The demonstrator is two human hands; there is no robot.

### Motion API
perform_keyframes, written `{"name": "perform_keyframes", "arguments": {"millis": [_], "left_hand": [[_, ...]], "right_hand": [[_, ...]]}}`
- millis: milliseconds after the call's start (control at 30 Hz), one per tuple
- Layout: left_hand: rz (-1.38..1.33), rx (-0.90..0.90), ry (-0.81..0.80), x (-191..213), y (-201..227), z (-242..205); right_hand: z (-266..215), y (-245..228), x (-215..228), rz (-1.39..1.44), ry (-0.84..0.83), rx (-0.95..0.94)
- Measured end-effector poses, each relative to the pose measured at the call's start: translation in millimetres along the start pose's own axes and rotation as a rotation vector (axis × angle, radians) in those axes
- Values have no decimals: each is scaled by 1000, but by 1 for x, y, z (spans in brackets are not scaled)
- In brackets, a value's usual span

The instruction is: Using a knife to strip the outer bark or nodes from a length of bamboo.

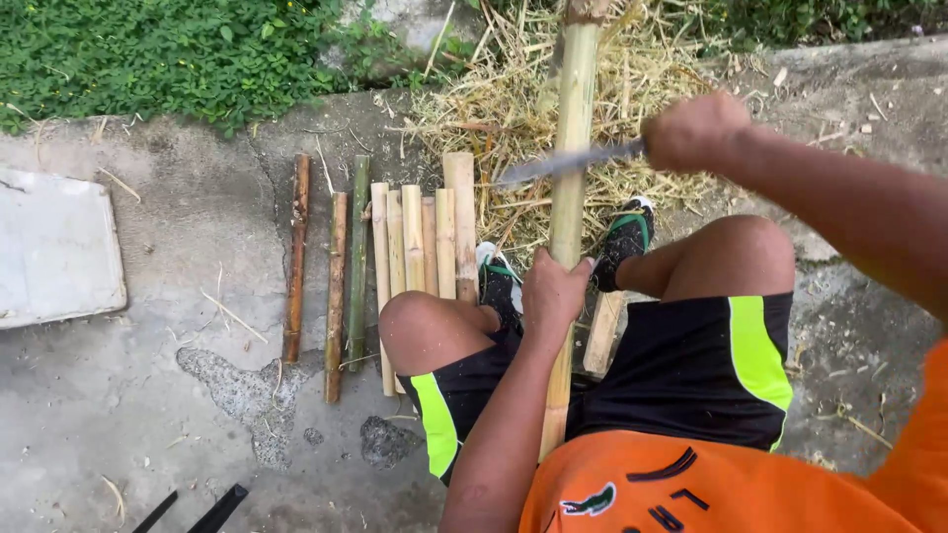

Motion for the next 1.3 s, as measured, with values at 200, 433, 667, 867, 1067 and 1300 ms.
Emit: {"name": "perform_keyframes", "arguments": {"millis": [200, 433, 667, 867, 1067, 1300], "left_hand": [[12, -56, 49, 0, -1, 4], [14, -37, 24, 12, 2, -10], [110, -91, 128, 7, 7, -9], [52, -50, 84, 13, 14, -14], [-25, -58, -14, -1, -8, 12], [-232, -51, -116, -15, -16, 19]], "right_hand": [[-34, 22, 28, 454, 50, -212], [-13, 42, 23, 513, 122, -278], [-9, 38, 26, 589, 96, -233], [-22, 32, 29, 616, 117, -247], [-12, 34, 5, 896, 160, -342], [-38, -45, 26, 569, 60, -8]]}}
Point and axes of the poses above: each hand's wrist, its own z-axis towards the middle knuckle, its own x-axis out of the back of the hand, y = z × x, the point moved 9 cm from there along z, towards the middle knuckle, and after that the axes turned 1 degree about x, right-handed, at the moved point
